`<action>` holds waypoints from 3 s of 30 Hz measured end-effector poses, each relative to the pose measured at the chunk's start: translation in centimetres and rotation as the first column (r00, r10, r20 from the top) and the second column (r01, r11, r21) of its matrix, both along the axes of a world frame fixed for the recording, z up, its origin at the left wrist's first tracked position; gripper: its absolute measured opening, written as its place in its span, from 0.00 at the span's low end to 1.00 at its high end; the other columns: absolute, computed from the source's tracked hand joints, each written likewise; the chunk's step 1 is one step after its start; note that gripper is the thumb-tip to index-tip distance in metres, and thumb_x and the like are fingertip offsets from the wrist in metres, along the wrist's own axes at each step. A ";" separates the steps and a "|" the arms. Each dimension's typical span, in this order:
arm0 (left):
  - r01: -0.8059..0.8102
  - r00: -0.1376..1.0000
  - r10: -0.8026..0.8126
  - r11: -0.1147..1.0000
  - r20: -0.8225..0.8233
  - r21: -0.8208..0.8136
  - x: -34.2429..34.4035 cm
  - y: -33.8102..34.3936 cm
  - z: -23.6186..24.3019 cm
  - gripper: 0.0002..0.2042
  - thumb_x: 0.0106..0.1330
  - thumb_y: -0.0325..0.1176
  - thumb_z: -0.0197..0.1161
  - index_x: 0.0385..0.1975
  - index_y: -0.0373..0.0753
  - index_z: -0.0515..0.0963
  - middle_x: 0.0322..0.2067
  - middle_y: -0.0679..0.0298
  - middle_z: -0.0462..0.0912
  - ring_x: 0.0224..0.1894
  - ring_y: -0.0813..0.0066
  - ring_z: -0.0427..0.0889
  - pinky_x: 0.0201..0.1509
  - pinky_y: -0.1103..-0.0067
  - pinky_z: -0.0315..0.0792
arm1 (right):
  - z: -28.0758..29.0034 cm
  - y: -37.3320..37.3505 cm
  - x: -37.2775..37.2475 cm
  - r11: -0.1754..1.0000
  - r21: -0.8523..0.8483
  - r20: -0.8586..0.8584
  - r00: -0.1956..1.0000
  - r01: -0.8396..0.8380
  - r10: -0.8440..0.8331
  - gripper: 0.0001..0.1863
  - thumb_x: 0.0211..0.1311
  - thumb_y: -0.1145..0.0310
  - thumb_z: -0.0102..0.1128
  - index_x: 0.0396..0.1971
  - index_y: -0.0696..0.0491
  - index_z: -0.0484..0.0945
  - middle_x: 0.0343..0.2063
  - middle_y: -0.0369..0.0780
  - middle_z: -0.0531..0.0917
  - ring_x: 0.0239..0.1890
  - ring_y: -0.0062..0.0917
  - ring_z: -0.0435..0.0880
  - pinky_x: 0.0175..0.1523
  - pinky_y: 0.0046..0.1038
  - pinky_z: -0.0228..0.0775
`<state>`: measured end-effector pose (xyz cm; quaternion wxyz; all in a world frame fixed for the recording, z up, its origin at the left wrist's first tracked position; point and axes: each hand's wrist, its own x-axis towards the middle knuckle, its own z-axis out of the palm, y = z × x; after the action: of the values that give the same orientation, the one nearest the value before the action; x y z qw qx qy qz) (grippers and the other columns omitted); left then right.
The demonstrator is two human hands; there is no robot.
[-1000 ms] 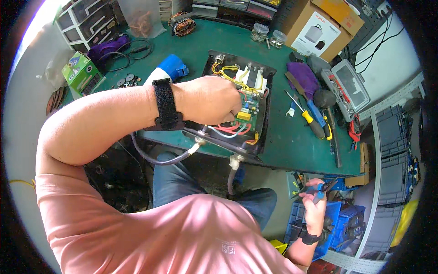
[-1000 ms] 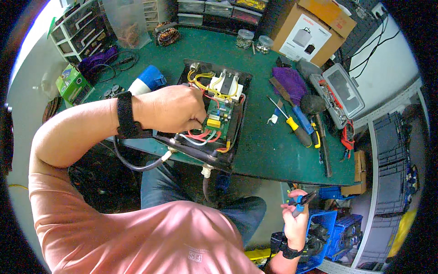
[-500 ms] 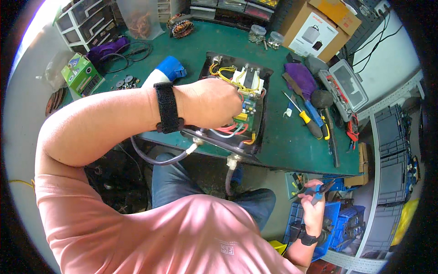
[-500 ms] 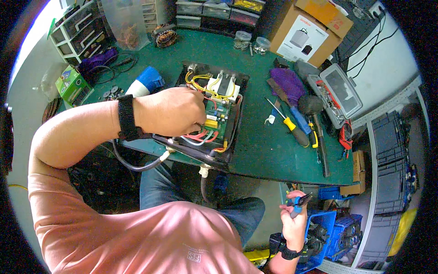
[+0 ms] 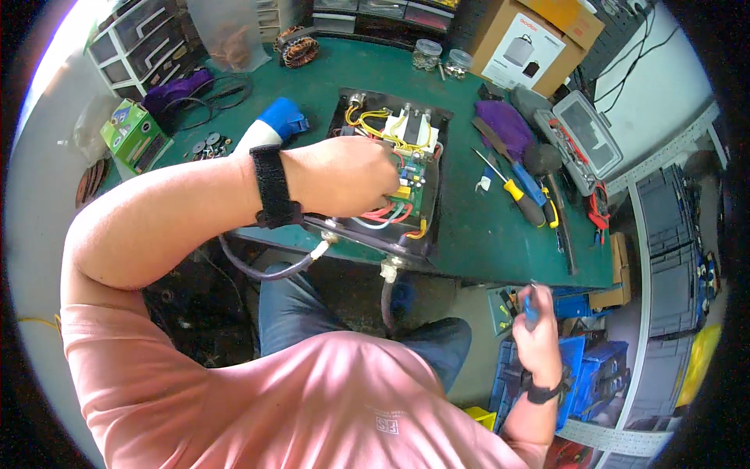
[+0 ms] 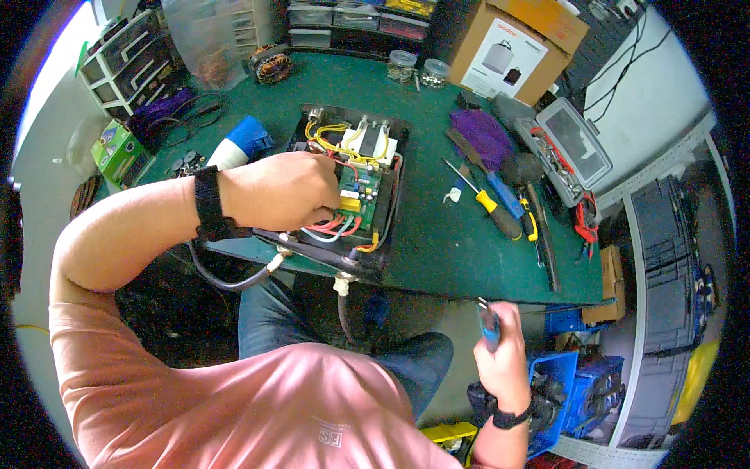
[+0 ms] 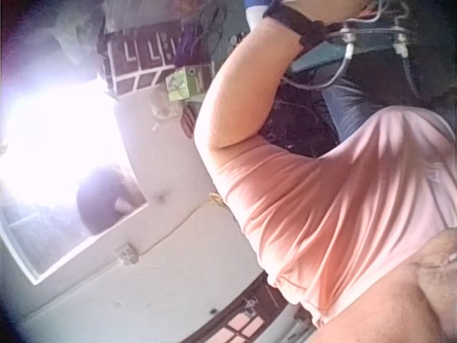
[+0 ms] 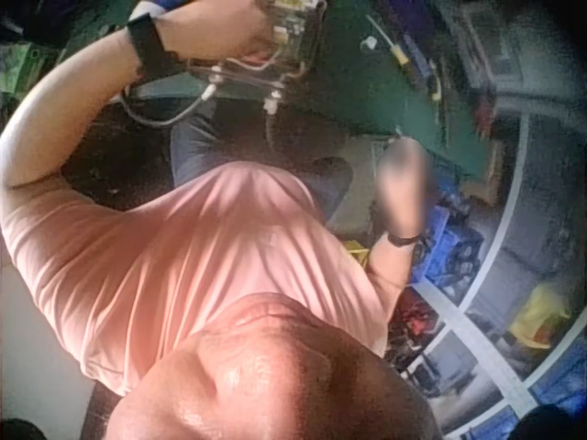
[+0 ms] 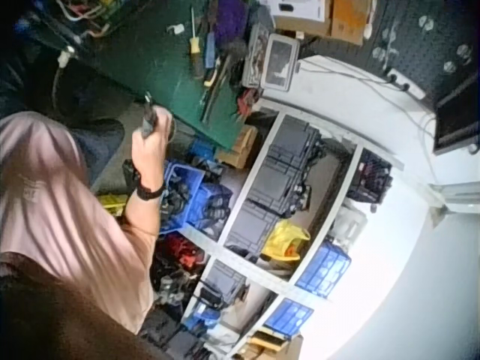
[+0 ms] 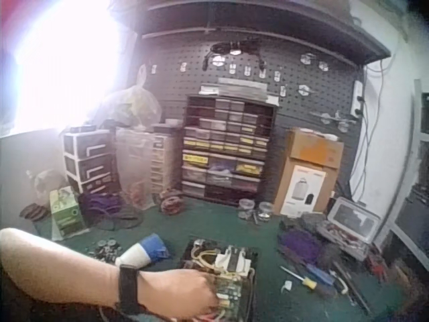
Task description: The person works on an open electronic control box, stripping a red wire with pliers and then using a screwdriver to tighten connections on the internal circuit board. They manipulate several wires and components within the housing throughout the process.
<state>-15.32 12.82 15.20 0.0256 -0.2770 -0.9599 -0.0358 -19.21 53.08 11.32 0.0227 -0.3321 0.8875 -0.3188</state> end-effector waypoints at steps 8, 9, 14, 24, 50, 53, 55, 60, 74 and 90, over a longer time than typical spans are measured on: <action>0.027 0.998 -0.028 0.999 -0.049 -0.027 0.5 -0.2 0.3 0.06 0.52 0.27 0.59 0.25 0.33 0.81 0.29 0.51 0.82 0.37 0.54 0.83 0.45 0.67 0.78 | 4.5 -10.0 -3.5 0.925 0.375 -0.402 0.889 -0.060 0.220 0.15 0.53 0.77 0.55 0.42 0.58 0.69 0.38 0.48 0.74 0.45 0.46 0.74 0.47 0.44 0.72; 0.040 0.998 -0.042 0.999 -0.046 -0.034 0.4 -0.2 0.4 0.06 0.52 0.26 0.59 0.25 0.33 0.81 0.29 0.51 0.83 0.37 0.54 0.83 0.45 0.67 0.78 | 4.6 -10.9 -3.8 0.908 0.417 -0.437 0.866 -0.045 0.243 0.14 0.53 0.77 0.54 0.41 0.59 0.69 0.38 0.47 0.74 0.46 0.45 0.74 0.46 0.40 0.74; 0.039 0.992 -0.056 0.988 -0.111 -0.150 0.3 0.2 0.7 0.05 0.51 0.27 0.59 0.24 0.33 0.81 0.29 0.54 0.83 0.38 0.56 0.82 0.46 0.68 0.77 | 4.2 -14.3 -4.8 0.910 0.414 -0.555 0.784 -0.028 0.277 0.09 0.54 0.76 0.53 0.37 0.59 0.71 0.37 0.48 0.75 0.46 0.41 0.75 0.47 0.35 0.76; 0.059 0.990 -0.079 0.985 -0.120 -0.161 0.3 0.5 1.5 0.05 0.52 0.28 0.59 0.24 0.36 0.81 0.29 0.57 0.83 0.39 0.59 0.82 0.48 0.69 0.77 | 4.1 -16.4 -4.2 0.896 0.443 -0.551 0.779 -0.031 0.300 0.18 0.49 0.79 0.56 0.43 0.61 0.69 0.39 0.49 0.72 0.48 0.43 0.73 0.51 0.37 0.74; -0.043 0.997 0.040 0.998 -0.063 -0.055 0.7 0.5 1.8 0.06 0.54 0.31 0.61 0.24 0.35 0.79 0.30 0.55 0.82 0.40 0.55 0.80 0.48 0.66 0.74 | 3.2 -16.7 -2.5 0.892 0.449 -0.608 0.750 0.055 0.260 0.07 0.54 0.71 0.56 0.33 0.55 0.74 0.32 0.43 0.76 0.39 0.35 0.78 0.37 0.36 0.76; -0.186 0.972 0.210 0.961 -0.101 0.205 1.8 -0.4 3.5 0.09 0.57 0.34 0.64 0.28 0.33 0.80 0.29 0.49 0.80 0.37 0.50 0.81 0.41 0.63 0.74 | 3.3 -16.5 -2.4 0.888 0.457 -0.610 0.742 0.044 0.277 0.07 0.54 0.70 0.57 0.33 0.54 0.74 0.32 0.43 0.76 0.39 0.36 0.78 0.35 0.38 0.74; -0.473 0.856 0.503 0.856 -0.122 0.209 2.3 -2.0 3.8 0.12 0.59 0.36 0.65 0.26 0.30 0.79 0.24 0.45 0.77 0.28 0.48 0.79 0.33 0.63 0.73 | 3.2 -16.3 -2.3 0.895 0.445 -0.614 0.741 0.041 0.271 0.07 0.54 0.69 0.57 0.32 0.54 0.74 0.31 0.43 0.76 0.38 0.36 0.79 0.34 0.39 0.74; -0.761 0.607 0.653 0.642 0.453 0.094 4.4 -5.7 0.8 0.20 0.63 0.47 0.64 0.26 0.31 0.79 0.20 0.55 0.79 0.17 0.67 0.76 0.23 0.72 0.70 | 3.7 -16.4 -2.2 0.903 0.430 -0.567 0.773 -0.016 0.284 0.07 0.55 0.67 0.58 0.31 0.53 0.73 0.30 0.42 0.76 0.35 0.36 0.80 0.33 0.37 0.75; -0.714 0.624 0.521 0.683 0.582 0.155 4.3 -5.3 -3.2 0.15 0.60 0.37 0.61 0.19 0.29 0.78 0.16 0.58 0.82 0.17 0.70 0.81 0.22 0.73 0.72 | 3.8 -16.8 -5.0 0.877 0.452 -0.590 0.683 -0.163 0.431 0.09 0.53 0.65 0.61 0.31 0.52 0.73 0.28 0.41 0.76 0.34 0.36 0.79 0.31 0.37 0.74; -0.588 0.748 0.427 0.781 0.508 0.208 4.4 -5.8 -4.3 0.14 0.60 0.35 0.60 0.24 0.26 0.78 0.17 0.53 0.81 0.19 0.64 0.82 0.24 0.69 0.75 | 8.7 -29.7 -14.3 0.327 0.741 -0.481 -0.123 -0.587 0.868 0.10 0.50 0.71 0.57 0.34 0.48 0.71 0.32 0.35 0.72 0.41 0.30 0.73 0.50 0.31 0.68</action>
<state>-10.94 7.07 10.87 -0.1303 0.0242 -0.9562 -0.2609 -33.52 23.34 20.00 -0.1984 -0.8686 0.4436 0.0971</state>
